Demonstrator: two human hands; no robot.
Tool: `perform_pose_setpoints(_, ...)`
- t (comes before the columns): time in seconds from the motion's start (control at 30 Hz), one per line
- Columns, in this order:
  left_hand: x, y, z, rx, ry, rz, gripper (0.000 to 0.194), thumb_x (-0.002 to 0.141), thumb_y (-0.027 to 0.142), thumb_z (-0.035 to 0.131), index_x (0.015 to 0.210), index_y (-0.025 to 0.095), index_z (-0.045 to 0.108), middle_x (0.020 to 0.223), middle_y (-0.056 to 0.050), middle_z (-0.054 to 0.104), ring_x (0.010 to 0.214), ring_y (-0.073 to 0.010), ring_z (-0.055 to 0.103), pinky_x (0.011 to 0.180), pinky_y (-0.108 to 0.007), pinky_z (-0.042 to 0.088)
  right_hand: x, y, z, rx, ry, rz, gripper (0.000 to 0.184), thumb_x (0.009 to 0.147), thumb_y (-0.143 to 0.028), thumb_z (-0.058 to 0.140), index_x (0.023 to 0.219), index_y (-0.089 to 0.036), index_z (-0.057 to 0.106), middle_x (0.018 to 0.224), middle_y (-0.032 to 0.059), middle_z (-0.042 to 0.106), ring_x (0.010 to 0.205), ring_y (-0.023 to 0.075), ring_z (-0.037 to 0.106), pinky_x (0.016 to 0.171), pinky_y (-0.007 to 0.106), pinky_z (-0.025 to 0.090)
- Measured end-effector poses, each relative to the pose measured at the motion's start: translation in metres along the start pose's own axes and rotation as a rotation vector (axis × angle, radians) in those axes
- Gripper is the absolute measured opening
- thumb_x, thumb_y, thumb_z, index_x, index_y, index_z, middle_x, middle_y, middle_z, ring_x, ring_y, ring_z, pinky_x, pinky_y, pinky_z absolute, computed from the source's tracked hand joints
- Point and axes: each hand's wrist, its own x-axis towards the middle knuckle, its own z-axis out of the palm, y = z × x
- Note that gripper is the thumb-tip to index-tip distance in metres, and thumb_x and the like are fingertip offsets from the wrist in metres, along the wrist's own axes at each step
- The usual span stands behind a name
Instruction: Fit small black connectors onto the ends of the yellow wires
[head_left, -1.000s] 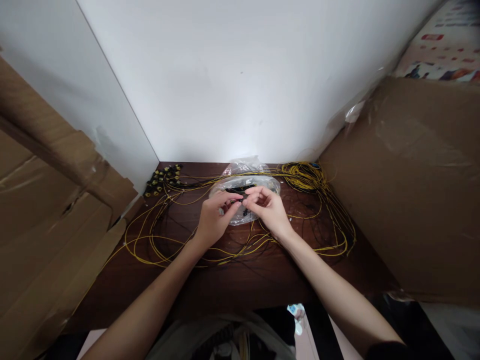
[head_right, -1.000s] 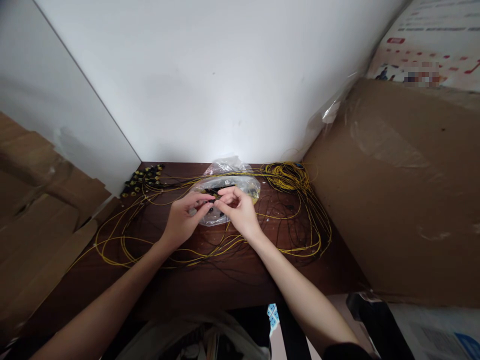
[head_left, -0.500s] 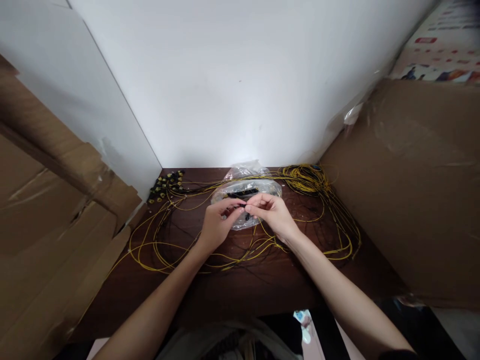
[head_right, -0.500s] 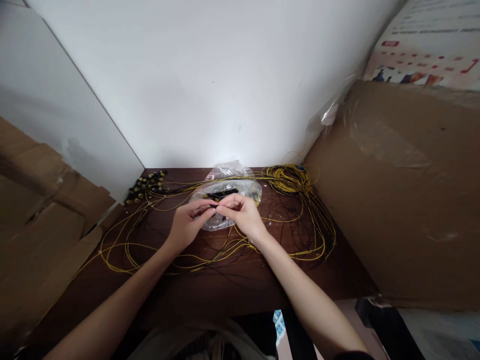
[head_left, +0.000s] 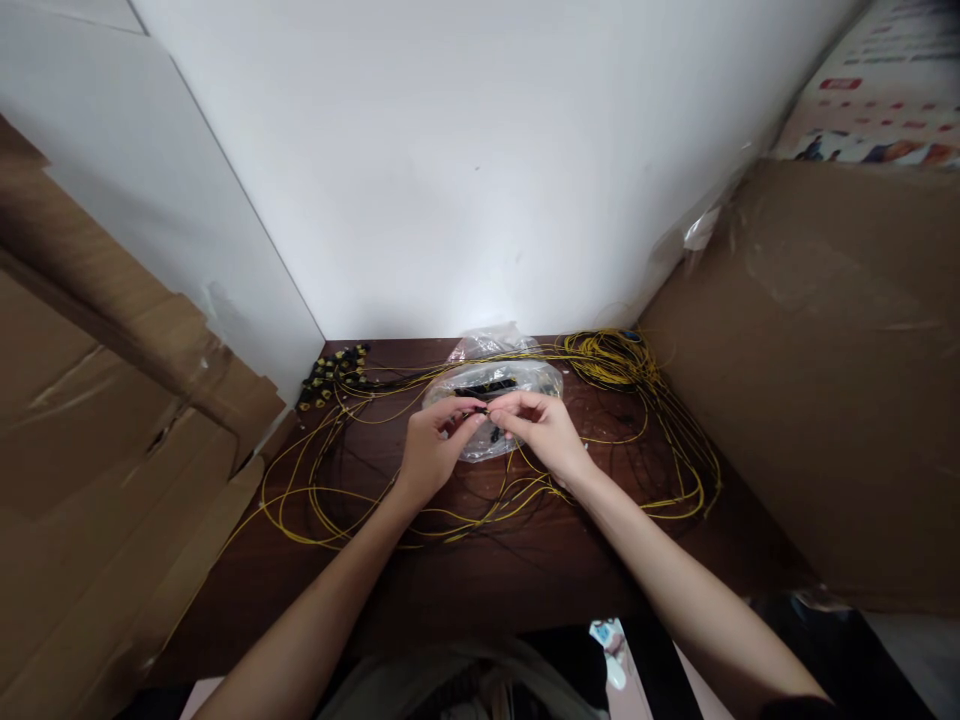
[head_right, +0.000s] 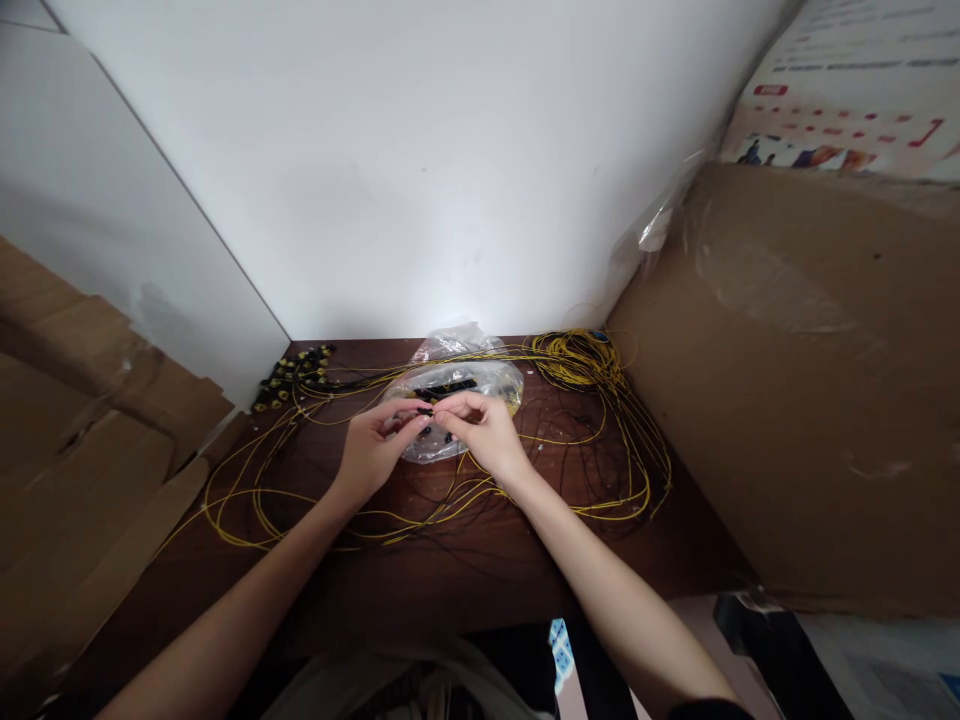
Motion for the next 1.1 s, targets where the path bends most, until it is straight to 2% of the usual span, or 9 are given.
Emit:
perform_pose_setpoints(0.2, 0.0000, 0.0018, -0.0013, 0.017, -0.022, 0.065, 0.014, 0.075, 0.022, 0.062, 0.087, 0.017, 0.068, 0.080, -0.004, 0.067, 0.064, -0.0119, 0.056, 0.056, -0.022, 0.044, 0.0014, 0.0003, 0.0012, 0.204, 0.018, 0.117, 0.025, 0.054, -0.020, 0.075, 0.073, -0.014, 0.060, 0.058, -0.0030, 0.059, 0.051, 0.0072, 0.051, 0.049, 0.020, 0.041)
perform_pose_setpoints(0.4, -0.0013, 0.0056, -0.0005, 0.079, -0.026, 0.117, 0.015, 0.075, 0.018, 0.061, 0.088, 0.017, 0.068, 0.075, -0.002, 0.065, 0.056, -0.0090, 0.050, 0.053, -0.021, 0.041, 0.0010, 0.0024, 0.0005, 0.280, 0.004, 0.187, 0.028, 0.053, -0.017, 0.074, 0.073, -0.014, 0.054, 0.057, -0.0032, 0.059, 0.049, 0.0067, 0.052, 0.048, 0.019, 0.040)
perform_pose_setpoints(0.67, -0.0027, 0.0070, 0.0013, 0.130, -0.012, 0.169, 0.014, 0.077, 0.018, 0.059, 0.088, 0.018, 0.067, 0.065, 0.001, 0.058, 0.051, -0.0080, 0.044, 0.049, -0.020, 0.036, 0.0013, 0.0039, 0.0027, 0.282, -0.004, 0.127, 0.024, 0.055, -0.015, 0.071, 0.069, -0.015, 0.052, 0.054, -0.0045, 0.057, 0.049, 0.0062, 0.049, 0.049, 0.019, 0.038)
perform_pose_setpoints(0.93, -0.0042, 0.0092, 0.0008, 0.232, -0.022, 0.294, 0.015, 0.079, 0.014, 0.055, 0.090, 0.018, 0.064, 0.080, -0.002, 0.062, 0.060, -0.0090, 0.051, 0.052, -0.020, 0.039, 0.0000, 0.0041, 0.0035, 0.223, -0.007, 0.087, 0.022, 0.056, -0.017, 0.069, 0.068, -0.016, 0.050, 0.053, -0.0062, 0.054, 0.047, 0.0055, 0.045, 0.051, 0.020, 0.034)
perform_pose_setpoints(1.1, -0.0071, 0.0075, 0.0018, 0.355, -0.001, 0.422, 0.018, 0.081, 0.012, 0.051, 0.093, 0.018, 0.063, 0.087, -0.005, 0.064, 0.079, -0.0148, 0.057, 0.070, -0.027, 0.046, 0.0003, 0.0030, 0.0043, 0.122, 0.000, 0.038, 0.022, 0.057, -0.021, 0.069, 0.066, -0.017, 0.049, 0.054, -0.0066, 0.050, 0.049, 0.0061, 0.043, 0.052, 0.021, 0.033)
